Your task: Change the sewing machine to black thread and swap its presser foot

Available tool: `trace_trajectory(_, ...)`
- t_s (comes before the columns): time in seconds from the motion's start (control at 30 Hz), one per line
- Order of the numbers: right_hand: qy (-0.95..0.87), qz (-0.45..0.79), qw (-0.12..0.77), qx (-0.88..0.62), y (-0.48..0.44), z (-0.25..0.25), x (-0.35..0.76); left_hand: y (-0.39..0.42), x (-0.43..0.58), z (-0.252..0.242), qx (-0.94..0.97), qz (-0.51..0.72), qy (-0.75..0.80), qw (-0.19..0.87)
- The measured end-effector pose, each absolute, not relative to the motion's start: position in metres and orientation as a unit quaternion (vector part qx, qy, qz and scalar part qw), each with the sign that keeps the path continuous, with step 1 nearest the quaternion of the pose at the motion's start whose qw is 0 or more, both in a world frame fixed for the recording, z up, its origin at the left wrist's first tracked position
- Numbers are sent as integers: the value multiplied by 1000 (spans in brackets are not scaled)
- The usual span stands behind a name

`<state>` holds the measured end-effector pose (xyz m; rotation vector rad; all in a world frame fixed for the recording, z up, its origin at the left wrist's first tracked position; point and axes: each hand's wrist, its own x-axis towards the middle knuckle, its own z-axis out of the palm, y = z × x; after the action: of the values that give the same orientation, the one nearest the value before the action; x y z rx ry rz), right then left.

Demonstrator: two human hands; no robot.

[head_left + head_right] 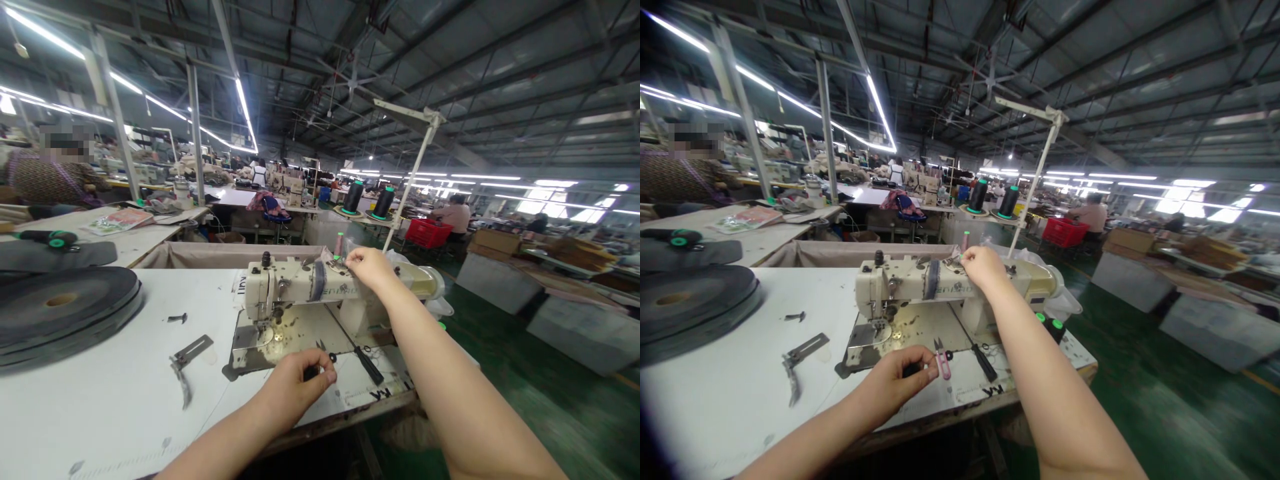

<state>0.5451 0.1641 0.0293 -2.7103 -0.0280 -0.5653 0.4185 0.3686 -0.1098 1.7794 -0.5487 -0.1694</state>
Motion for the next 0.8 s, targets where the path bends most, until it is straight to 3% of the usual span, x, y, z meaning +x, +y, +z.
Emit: trace_trajectory(0.8, -28, -197, 118, -973, 169, 34, 544, 372, 417, -113, 779, -96, -209, 584)
